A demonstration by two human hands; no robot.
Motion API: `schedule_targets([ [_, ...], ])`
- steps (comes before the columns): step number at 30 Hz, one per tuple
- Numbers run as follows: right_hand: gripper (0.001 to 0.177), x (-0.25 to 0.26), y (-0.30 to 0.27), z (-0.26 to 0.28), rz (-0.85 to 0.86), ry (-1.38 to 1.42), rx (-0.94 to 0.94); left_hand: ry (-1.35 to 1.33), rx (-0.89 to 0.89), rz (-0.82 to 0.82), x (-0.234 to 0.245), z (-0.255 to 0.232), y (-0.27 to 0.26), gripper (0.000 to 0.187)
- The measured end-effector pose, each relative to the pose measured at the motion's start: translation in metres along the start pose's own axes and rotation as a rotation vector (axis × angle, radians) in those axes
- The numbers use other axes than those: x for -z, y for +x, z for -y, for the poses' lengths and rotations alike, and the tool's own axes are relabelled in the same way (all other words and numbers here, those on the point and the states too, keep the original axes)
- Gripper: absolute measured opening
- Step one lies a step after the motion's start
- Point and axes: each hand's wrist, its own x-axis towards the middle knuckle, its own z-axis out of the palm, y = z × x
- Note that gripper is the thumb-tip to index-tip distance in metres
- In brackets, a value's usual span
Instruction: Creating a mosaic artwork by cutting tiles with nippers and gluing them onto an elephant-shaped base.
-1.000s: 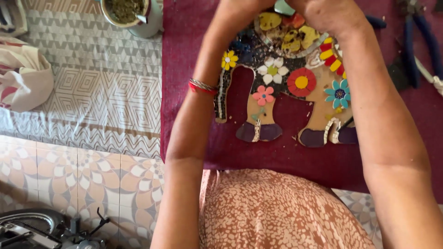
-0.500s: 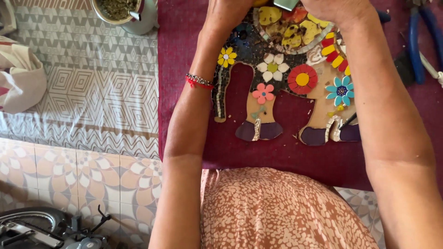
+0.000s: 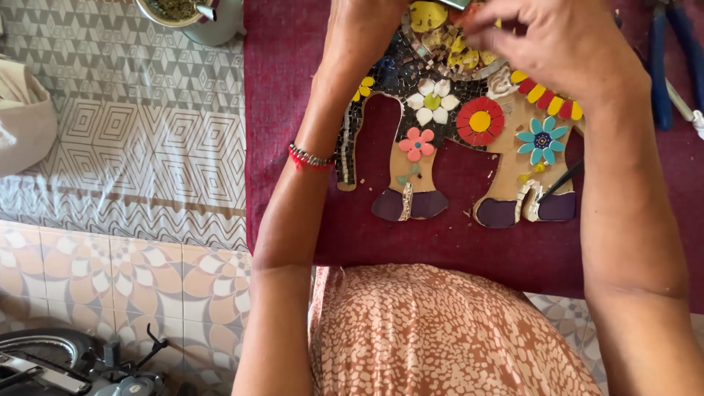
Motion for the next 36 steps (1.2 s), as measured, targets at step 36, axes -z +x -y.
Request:
schedule_targets([
  [36,0.011,-0.021,-0.004,-0.024,-0.034,-0.056,0.065,0.058,-0.108,0.147,-0.002,-0.049,-0.037,0.033],
])
